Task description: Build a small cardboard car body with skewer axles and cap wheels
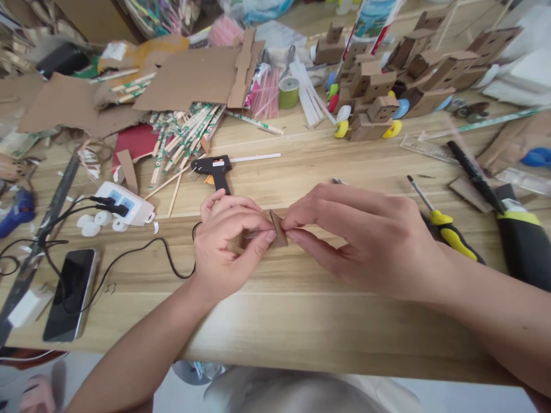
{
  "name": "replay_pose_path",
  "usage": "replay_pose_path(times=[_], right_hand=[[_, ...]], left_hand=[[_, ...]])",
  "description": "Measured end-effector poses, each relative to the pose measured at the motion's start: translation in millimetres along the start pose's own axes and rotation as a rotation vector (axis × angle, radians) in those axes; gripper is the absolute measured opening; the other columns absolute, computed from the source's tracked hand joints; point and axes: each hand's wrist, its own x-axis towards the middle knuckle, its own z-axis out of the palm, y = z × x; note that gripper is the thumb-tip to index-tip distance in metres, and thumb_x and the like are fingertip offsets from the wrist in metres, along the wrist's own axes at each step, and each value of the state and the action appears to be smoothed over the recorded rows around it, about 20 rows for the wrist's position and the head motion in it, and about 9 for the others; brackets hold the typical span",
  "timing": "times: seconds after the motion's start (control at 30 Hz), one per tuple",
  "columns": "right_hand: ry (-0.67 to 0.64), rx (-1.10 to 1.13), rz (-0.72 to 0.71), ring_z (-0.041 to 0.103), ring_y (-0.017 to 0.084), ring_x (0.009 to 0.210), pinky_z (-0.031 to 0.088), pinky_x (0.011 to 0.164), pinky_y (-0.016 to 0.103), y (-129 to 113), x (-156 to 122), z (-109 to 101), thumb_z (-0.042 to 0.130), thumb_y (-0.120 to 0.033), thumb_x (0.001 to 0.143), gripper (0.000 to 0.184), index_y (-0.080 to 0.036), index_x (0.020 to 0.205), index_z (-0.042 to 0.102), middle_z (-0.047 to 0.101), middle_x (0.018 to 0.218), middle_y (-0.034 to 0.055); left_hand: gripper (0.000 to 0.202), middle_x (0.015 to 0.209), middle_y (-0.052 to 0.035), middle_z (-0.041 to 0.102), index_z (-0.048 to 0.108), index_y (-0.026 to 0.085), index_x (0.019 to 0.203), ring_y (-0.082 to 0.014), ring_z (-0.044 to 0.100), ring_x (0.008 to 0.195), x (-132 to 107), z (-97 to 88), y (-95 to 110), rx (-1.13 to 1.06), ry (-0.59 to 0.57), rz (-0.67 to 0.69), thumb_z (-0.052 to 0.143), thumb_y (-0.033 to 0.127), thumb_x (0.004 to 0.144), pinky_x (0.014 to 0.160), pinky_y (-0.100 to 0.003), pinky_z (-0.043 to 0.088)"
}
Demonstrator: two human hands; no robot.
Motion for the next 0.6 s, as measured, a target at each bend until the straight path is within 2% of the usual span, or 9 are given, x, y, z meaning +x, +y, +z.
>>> replay_pose_path(times=[0.4,0.6], right_hand=[[0.008,0.085,-0.016,0.071,0.014,0.075,0.059,0.067,0.025,2.4,-2.0,-0.3,0.059,-0.011,0.096,0.016,-0.022,0.088,0.066,0.073,0.082,0.0028],[0.005,0.091,0.022,0.072,0.014,0.074,0.059,0.066,0.025,1.3,0.8,-3.9,0.059,-0.011,0.096,0.019,-0.025,0.085,0.067,0.075,0.081,0.0012]], left_hand=[[0.015,0.067,0.0044,0.074,0.067,0.029,0.075,-0.0209,0.071,0.08,-0.1,-2.6,6.7,0.028,-0.019,0.057,0.067,0.025,0.089,0.109,-0.049,0.04],[0.016,0.069,0.0025,0.075,0.07,0.03,0.075,-0.0222,0.071,0.082,-1.5,-0.8,2.7,-0.001,-0.027,-0.008,0.069,0.034,0.09,0.112,-0.051,0.041]])
